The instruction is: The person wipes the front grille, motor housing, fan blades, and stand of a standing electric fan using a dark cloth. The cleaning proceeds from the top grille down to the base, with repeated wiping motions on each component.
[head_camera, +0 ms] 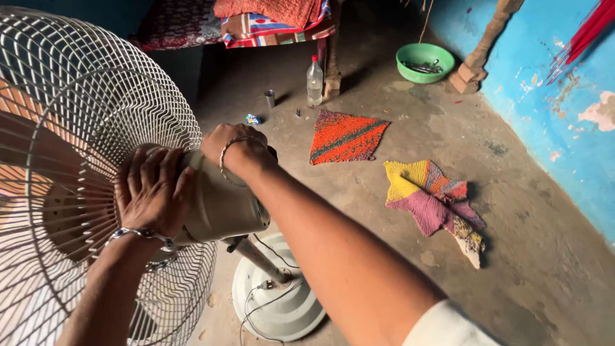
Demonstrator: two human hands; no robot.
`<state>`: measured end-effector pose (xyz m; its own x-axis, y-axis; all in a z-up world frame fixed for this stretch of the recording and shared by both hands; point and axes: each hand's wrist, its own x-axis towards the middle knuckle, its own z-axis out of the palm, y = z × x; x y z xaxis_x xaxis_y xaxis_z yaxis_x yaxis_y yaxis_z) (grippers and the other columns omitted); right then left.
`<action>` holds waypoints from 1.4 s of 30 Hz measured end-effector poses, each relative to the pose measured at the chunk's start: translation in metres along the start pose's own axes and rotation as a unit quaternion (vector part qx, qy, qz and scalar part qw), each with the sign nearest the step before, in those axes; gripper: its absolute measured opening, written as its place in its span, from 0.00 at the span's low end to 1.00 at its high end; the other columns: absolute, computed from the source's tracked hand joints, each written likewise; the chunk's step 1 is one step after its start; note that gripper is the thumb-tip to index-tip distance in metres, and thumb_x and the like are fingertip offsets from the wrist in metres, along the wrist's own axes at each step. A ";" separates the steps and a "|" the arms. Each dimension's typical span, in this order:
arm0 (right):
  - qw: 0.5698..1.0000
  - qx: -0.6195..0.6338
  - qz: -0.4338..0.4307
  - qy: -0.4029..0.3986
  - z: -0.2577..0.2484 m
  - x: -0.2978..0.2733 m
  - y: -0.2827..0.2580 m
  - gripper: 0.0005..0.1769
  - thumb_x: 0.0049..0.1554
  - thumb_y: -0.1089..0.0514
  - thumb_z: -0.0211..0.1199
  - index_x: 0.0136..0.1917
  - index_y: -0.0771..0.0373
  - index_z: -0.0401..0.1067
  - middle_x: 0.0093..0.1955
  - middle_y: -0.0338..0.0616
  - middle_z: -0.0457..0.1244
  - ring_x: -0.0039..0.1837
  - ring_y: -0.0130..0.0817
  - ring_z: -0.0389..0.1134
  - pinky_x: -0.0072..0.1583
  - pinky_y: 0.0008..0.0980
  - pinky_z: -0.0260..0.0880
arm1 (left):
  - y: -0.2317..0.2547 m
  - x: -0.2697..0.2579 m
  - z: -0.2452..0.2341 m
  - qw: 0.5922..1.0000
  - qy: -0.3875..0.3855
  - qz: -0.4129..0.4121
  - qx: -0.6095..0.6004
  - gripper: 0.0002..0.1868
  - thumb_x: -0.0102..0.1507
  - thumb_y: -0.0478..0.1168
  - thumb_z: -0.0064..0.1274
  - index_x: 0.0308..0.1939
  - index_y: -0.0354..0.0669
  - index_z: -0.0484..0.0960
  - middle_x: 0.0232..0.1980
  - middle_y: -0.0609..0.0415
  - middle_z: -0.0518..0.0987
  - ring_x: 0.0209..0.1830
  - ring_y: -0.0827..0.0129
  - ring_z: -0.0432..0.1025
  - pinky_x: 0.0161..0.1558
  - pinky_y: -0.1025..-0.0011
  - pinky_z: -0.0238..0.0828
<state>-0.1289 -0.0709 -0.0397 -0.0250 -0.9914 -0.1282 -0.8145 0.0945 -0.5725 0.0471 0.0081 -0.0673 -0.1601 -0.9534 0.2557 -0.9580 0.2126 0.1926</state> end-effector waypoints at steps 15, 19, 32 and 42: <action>0.895 0.037 -0.289 0.338 0.009 -0.124 0.024 0.22 0.65 0.48 0.50 0.64 0.59 0.74 0.68 0.51 0.67 0.73 0.51 0.65 0.73 0.49 0.61 | 0.027 -0.006 -0.025 0.998 0.054 0.035 -0.017 0.32 0.68 0.59 0.31 0.74 0.54 0.63 0.77 0.46 0.58 0.80 0.50 0.42 0.75 0.49 0.23; 0.983 0.084 -0.100 0.130 -0.010 -0.067 0.015 0.19 0.60 0.45 0.53 0.57 0.52 0.78 0.55 0.46 0.71 0.57 0.43 0.73 0.59 0.43 0.72 | 0.036 0.000 -0.046 0.999 -0.008 0.026 0.037 0.26 0.69 0.56 0.32 0.64 0.51 0.73 0.66 0.41 0.68 0.69 0.44 0.60 0.65 0.48 0.55; 0.427 0.852 -0.052 -0.299 0.101 -0.019 0.142 0.24 0.67 0.44 0.49 0.65 0.63 0.68 0.55 0.47 0.69 0.55 0.37 0.72 0.61 0.39 0.73 | 0.037 0.011 -0.030 0.985 0.120 0.096 0.081 0.18 0.69 0.51 0.36 0.49 0.49 0.79 0.48 0.49 0.80 0.55 0.57 0.72 0.69 0.55 0.59; 0.168 0.981 0.078 0.049 0.120 -0.119 0.046 0.23 0.63 0.53 0.37 0.58 0.57 0.73 0.58 0.45 0.69 0.60 0.43 0.70 0.62 0.48 0.72 | 0.036 0.002 -0.023 0.986 0.128 0.093 0.053 0.17 0.71 0.49 0.39 0.54 0.50 0.80 0.52 0.49 0.81 0.59 0.56 0.72 0.74 0.54 0.51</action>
<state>-0.0940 0.0624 -0.1485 -0.0455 -0.9507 -0.3067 0.9585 -0.1281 0.2546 0.0178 0.0192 -0.0378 -0.2838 -0.8118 0.5103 -0.9391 0.3429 0.0233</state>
